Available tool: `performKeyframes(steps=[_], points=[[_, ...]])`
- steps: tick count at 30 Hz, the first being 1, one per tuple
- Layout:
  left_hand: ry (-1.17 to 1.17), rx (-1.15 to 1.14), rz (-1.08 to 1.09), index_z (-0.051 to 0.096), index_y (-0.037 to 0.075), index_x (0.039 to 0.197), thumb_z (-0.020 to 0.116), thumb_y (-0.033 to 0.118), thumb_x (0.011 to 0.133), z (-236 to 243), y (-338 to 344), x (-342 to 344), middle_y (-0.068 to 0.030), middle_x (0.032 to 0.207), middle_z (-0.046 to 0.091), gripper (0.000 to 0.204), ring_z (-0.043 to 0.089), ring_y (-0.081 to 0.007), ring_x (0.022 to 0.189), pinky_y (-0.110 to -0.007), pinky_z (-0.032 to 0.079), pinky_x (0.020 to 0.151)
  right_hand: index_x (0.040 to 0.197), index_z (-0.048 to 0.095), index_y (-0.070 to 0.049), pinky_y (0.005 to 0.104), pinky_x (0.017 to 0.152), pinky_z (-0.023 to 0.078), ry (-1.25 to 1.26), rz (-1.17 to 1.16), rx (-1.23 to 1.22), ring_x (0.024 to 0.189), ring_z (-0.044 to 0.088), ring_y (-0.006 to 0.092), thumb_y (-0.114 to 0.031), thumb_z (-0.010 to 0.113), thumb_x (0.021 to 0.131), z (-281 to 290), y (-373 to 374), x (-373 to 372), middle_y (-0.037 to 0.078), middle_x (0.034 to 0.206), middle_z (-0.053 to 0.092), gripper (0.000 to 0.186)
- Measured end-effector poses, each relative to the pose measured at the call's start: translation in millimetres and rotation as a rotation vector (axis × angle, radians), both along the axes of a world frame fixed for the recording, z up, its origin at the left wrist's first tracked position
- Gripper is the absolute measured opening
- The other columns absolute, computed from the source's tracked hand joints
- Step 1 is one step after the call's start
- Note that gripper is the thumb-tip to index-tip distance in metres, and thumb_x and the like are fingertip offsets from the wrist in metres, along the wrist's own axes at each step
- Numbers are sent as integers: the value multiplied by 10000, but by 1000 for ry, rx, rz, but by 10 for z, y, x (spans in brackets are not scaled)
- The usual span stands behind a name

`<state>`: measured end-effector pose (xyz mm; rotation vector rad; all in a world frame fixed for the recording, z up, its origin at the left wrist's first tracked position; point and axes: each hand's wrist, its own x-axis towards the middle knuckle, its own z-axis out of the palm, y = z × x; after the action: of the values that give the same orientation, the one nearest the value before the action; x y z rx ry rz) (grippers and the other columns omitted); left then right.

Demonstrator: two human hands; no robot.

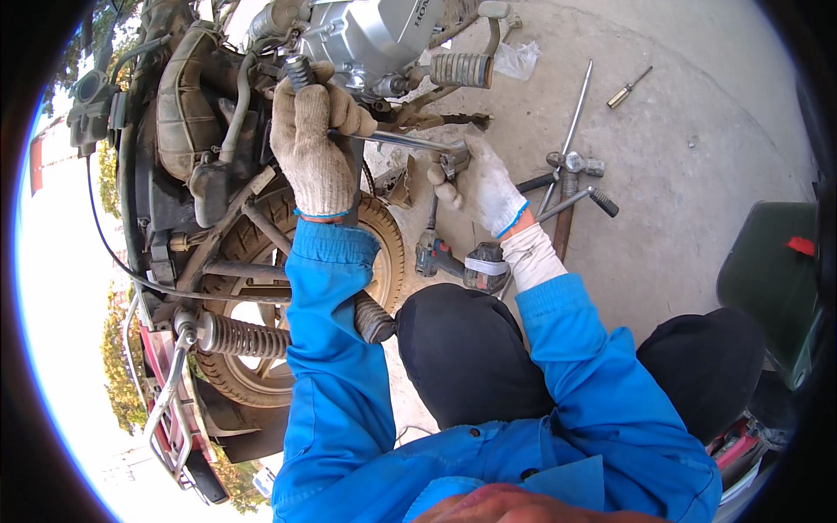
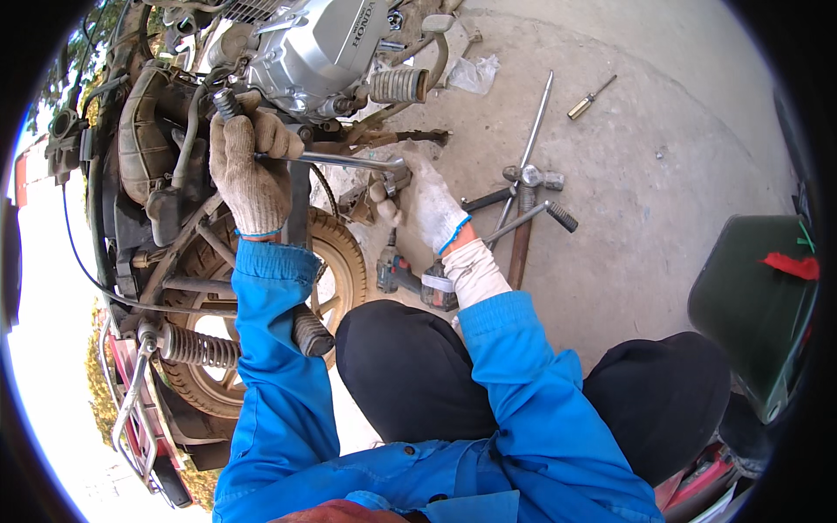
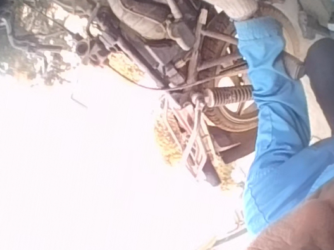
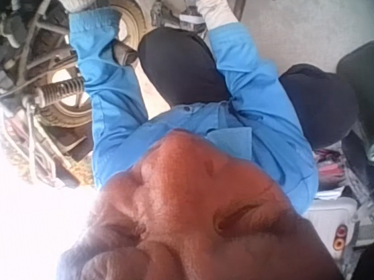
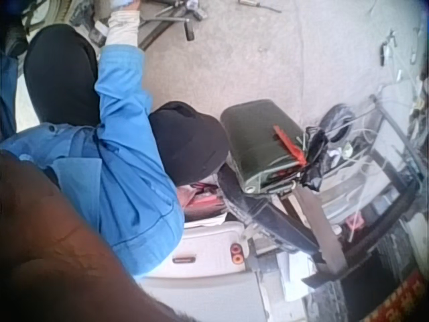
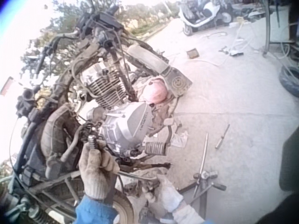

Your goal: The person kneels beside a motorcycle and uses a hammer and wrench to adjust and tighten components near the engine and frame. They repeatedly strike parts with the hammer and use the wrench to turn fasteners.

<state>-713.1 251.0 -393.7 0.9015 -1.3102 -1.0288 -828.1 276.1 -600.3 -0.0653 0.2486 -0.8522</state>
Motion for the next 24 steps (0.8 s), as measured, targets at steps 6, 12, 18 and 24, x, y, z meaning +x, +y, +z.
performKeyframes(steps=[6,12,18,24], points=[[80,108,21,610,-19,1246,600,175,1085,-17,-35,100,-48,875,566,252,553,-169,774,-349,564,710,1049,675,-66,294,498,336,-440,-106,-192,597,500,173,-507,471,1092,-80,-45,-270,157,917,696,487],[412,366,-3,644,38,1041,609,200,1020,17,-130,217,25,754,320,167,302,-124,664,-315,299,618,1015,636,-27,309,465,378,209,-163,-28,573,558,200,-424,559,1090,78,-105,-472,162,809,672,412],[-10,-75,-101,539,89,818,711,276,990,-15,-33,188,-1,660,363,307,350,-151,603,-326,366,587,1141,647,17,322,505,496,146,-113,57,650,680,252,-382,485,1125,75,-97,-295,209,916,739,431],[12,-236,-238,465,75,718,694,168,894,4,-37,164,-77,777,454,304,439,-222,718,-423,445,684,1205,713,12,284,542,472,365,-266,-412,674,655,154,-388,452,1130,54,-21,-425,125,907,759,484]])
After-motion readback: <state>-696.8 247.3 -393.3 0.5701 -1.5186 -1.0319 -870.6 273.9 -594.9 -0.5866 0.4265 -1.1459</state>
